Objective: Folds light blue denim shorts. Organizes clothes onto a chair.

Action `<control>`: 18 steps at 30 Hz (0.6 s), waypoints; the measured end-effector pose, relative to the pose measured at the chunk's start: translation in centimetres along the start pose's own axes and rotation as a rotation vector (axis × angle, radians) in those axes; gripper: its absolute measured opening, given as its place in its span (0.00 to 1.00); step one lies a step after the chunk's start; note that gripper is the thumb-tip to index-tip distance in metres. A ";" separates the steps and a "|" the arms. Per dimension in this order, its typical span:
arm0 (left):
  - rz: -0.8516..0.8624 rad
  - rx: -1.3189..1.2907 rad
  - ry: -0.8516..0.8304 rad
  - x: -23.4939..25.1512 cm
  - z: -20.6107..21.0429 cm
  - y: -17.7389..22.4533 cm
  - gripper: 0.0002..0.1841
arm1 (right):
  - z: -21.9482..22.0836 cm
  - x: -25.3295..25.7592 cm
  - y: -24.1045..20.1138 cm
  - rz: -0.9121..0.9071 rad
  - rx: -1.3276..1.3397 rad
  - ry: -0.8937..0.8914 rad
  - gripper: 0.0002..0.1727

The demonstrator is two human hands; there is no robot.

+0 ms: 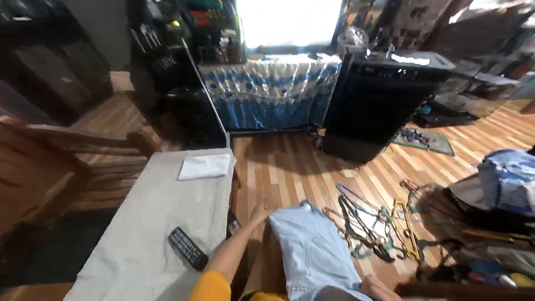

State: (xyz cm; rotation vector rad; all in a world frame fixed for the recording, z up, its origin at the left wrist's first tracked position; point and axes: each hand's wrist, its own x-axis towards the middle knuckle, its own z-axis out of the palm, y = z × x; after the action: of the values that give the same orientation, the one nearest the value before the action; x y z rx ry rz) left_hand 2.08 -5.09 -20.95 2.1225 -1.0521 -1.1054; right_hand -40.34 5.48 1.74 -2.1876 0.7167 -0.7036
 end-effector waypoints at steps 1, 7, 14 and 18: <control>-0.034 -0.037 0.016 -1.6 0.3 -0.5 0.34 | 0.9 -1.0 0.9 0.067 0.007 0.014 0.13; 0.629 0.580 -0.039 -9.5 -1.6 12.2 0.34 | 2.0 -2.5 2.5 0.028 0.158 -0.001 0.19; 0.728 0.199 -1.035 -18.2 6.7 9.3 0.27 | 2.2 -0.2 3.5 -0.049 0.489 -0.077 0.26; 0.129 -0.270 -0.894 -17.3 -0.8 8.4 0.39 | 0.5 4.5 3.2 0.323 0.677 0.266 0.18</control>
State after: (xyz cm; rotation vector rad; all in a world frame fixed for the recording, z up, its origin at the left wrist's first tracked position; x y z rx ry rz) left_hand -6.85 4.44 -6.86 1.3038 -1.2751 -2.0651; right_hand -37.76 0.81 0.17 -1.3453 0.7961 -0.9126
